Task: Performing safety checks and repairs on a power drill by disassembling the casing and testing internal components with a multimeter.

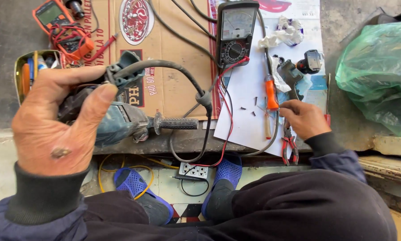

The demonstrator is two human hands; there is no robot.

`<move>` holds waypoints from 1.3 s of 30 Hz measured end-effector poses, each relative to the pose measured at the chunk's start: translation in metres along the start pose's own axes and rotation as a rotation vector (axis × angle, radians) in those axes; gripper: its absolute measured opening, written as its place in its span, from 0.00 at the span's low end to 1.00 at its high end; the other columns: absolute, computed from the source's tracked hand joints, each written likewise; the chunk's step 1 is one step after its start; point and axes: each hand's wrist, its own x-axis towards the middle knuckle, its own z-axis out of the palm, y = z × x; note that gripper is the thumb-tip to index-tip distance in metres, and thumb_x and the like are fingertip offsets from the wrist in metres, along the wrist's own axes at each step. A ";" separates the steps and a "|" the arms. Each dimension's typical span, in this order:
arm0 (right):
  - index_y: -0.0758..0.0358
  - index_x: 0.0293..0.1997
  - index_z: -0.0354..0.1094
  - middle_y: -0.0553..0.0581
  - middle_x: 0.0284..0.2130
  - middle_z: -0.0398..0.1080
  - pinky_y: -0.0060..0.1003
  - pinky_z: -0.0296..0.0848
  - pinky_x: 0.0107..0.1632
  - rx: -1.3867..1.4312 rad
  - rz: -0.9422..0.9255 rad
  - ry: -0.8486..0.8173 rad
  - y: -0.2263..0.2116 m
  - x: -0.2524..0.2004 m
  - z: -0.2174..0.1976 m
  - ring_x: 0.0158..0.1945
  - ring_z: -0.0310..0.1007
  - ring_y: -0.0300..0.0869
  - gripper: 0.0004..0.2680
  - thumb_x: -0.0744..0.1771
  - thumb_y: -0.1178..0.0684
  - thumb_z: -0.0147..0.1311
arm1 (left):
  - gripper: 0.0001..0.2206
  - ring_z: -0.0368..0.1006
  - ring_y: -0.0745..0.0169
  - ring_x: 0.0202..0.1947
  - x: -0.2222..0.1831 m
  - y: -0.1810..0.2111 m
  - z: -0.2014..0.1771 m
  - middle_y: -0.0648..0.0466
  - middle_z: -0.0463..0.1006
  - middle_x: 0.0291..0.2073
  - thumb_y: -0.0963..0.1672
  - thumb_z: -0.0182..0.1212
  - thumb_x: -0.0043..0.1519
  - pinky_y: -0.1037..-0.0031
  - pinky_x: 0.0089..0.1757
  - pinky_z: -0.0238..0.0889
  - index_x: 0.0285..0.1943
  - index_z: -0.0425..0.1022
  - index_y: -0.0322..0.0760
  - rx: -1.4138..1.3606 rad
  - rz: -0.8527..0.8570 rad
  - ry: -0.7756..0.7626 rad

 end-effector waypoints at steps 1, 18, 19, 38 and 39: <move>0.66 0.56 0.81 0.59 0.34 0.80 0.38 0.73 0.38 0.019 -0.017 0.064 0.011 -0.001 0.011 0.32 0.75 0.43 0.10 0.71 0.53 0.60 | 0.13 0.76 0.55 0.46 -0.001 -0.002 0.000 0.38 0.83 0.55 0.35 0.72 0.78 0.69 0.51 0.70 0.66 0.75 0.16 0.038 -0.001 -0.005; 0.69 0.51 0.78 0.57 0.35 0.80 0.29 0.68 0.31 0.458 0.079 0.500 0.074 -0.043 0.050 0.25 0.68 0.36 0.06 0.73 0.59 0.56 | 0.17 0.73 0.49 0.50 -0.006 -0.020 0.006 0.30 0.76 0.60 0.32 0.65 0.81 0.67 0.55 0.70 0.76 0.66 0.11 -0.073 -0.151 -0.011; 0.67 0.56 0.77 0.56 0.36 0.78 0.31 0.69 0.33 0.435 0.096 0.477 0.075 -0.046 0.053 0.27 0.69 0.37 0.07 0.73 0.59 0.56 | 0.18 0.74 0.48 0.50 -0.005 -0.022 0.005 0.28 0.76 0.60 0.31 0.64 0.81 0.66 0.55 0.70 0.76 0.65 0.09 -0.067 -0.130 -0.028; 0.68 0.54 0.80 0.53 0.37 0.78 0.31 0.74 0.33 0.210 -0.050 0.418 0.054 -0.057 0.088 0.28 0.69 0.35 0.08 0.70 0.59 0.62 | 0.18 0.76 0.43 0.50 -0.005 -0.034 0.003 0.26 0.77 0.59 0.32 0.64 0.82 0.63 0.55 0.73 0.78 0.67 0.08 -0.016 -0.113 -0.056; 0.68 0.54 0.80 0.53 0.37 0.78 0.31 0.74 0.33 0.208 -0.049 0.418 0.056 -0.058 0.086 0.28 0.69 0.35 0.08 0.70 0.59 0.62 | 0.18 0.76 0.43 0.50 -0.006 -0.038 0.003 0.26 0.77 0.59 0.32 0.64 0.82 0.63 0.55 0.73 0.78 0.67 0.08 -0.017 -0.114 -0.057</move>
